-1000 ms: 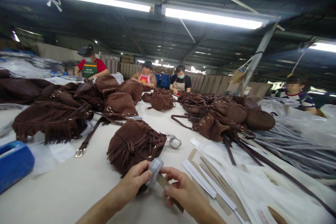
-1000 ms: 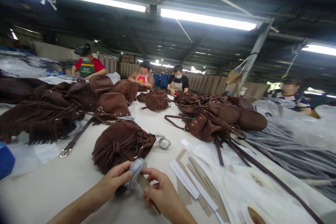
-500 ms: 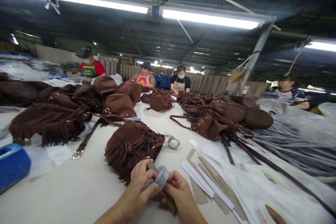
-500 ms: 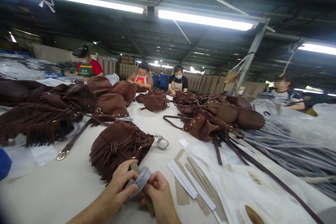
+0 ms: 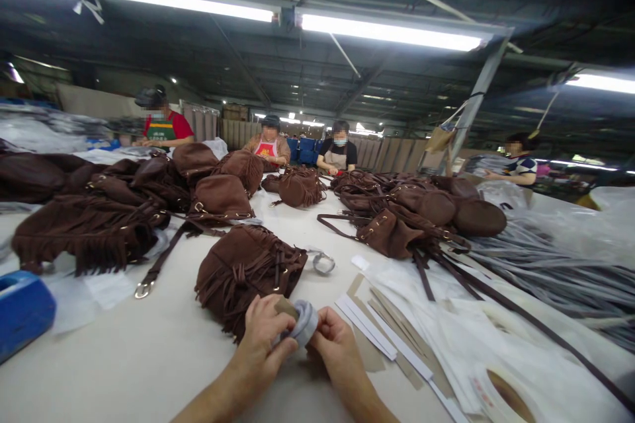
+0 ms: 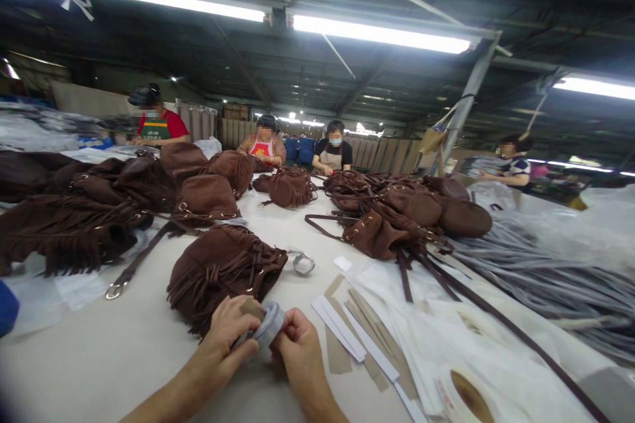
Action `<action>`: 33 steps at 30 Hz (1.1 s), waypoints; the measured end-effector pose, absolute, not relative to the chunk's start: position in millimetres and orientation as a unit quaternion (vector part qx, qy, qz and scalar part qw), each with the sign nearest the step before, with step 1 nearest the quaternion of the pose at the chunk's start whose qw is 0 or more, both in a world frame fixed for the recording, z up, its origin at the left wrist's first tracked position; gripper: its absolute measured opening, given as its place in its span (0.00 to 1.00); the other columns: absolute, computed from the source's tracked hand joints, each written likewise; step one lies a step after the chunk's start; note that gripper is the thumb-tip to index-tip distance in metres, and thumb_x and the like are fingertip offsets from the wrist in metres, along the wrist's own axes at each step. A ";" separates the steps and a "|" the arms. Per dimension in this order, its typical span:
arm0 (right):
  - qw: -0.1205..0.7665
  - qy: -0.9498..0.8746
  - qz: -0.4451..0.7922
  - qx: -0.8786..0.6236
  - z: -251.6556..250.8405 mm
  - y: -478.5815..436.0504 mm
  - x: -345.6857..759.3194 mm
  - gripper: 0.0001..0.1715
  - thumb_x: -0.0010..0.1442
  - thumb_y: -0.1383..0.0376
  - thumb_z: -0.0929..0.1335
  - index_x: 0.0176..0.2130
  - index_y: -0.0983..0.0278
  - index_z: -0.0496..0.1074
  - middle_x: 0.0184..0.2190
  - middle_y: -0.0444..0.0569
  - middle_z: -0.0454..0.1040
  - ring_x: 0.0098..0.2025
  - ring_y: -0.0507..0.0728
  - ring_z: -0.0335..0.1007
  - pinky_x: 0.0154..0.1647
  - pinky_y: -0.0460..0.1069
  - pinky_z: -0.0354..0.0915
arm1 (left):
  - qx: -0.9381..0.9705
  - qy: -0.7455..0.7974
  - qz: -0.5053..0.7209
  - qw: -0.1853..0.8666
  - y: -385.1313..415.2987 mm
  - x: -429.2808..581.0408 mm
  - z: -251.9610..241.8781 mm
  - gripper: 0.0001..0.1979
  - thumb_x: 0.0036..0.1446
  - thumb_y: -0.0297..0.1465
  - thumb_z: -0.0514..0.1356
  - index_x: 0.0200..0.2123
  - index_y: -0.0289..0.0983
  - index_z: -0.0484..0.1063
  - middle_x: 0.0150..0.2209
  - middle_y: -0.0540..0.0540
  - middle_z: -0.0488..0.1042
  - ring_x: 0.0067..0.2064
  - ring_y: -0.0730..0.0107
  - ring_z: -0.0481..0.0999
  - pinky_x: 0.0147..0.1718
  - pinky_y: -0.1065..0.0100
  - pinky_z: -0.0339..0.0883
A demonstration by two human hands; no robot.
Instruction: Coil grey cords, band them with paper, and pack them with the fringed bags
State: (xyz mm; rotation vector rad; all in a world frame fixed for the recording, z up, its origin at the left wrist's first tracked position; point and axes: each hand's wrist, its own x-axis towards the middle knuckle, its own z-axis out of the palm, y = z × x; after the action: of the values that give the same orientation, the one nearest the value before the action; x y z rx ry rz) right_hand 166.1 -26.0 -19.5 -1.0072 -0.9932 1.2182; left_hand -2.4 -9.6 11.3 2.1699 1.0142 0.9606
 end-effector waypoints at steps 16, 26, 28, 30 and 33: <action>0.527 -0.391 0.683 -0.319 -10.8 -57.3 178.7 0.24 0.42 0.65 0.75 0.41 0.62 0.70 0.34 0.46 0.74 0.33 0.52 0.70 0.34 0.45 0.64 | 0.824 0.400 0.259 0.307 -8.5 -9.8 24.6 0.04 0.58 0.28 0.53 0.30 0.40 0.64 0.37 0.49 0.67 0.49 0.59 0.64 0.62 0.46 0.28; 0.381 -0.851 0.174 -0.315 -42.8 -60.4 207.6 0.13 0.59 0.72 0.61 0.40 0.59 0.71 0.39 0.49 0.71 0.37 0.54 0.70 0.36 0.45 0.66 | 0.871 0.346 0.169 0.304 -10.9 -12.7 35.2 0.06 0.55 0.23 0.55 0.32 0.40 0.61 0.36 0.51 0.64 0.48 0.65 0.64 0.63 0.46 0.28; 0.376 -0.859 0.042 -0.345 -28.2 -58.7 206.0 0.13 0.64 0.71 0.59 0.37 0.59 0.70 0.29 0.46 0.68 0.30 0.53 0.67 0.30 0.44 0.64 | 0.882 0.337 0.156 0.291 -13.5 -10.6 35.3 0.08 0.53 0.21 0.55 0.33 0.40 0.61 0.35 0.52 0.63 0.48 0.65 0.64 0.63 0.44 0.28; 0.378 -0.850 -0.044 -0.365 -11.3 -56.0 203.3 0.10 0.65 0.70 0.62 0.35 0.59 0.70 0.31 0.47 0.69 0.31 0.54 0.67 0.31 0.46 0.65 | 0.893 0.325 0.148 0.274 -16.7 -7.4 34.5 0.11 0.50 0.20 0.57 0.34 0.41 0.61 0.35 0.52 0.64 0.48 0.64 0.64 0.63 0.42 0.28; 0.398 -0.835 -0.038 -0.379 6.7 -54.2 199.7 0.09 0.65 0.70 0.61 0.34 0.61 0.67 0.45 0.54 0.70 0.41 0.56 0.71 0.40 0.48 0.69 | 0.899 0.314 0.147 0.266 -20.0 -2.5 32.4 0.14 0.47 0.18 0.58 0.34 0.40 0.61 0.35 0.52 0.64 0.48 0.65 0.64 0.63 0.42 0.27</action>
State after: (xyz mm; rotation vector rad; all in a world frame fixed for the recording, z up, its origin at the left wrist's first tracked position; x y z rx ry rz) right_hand 199.7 -54.2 6.7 -0.9588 -2.1145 -0.0965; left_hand -2.5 -20.0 32.4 2.4284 0.8491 0.3959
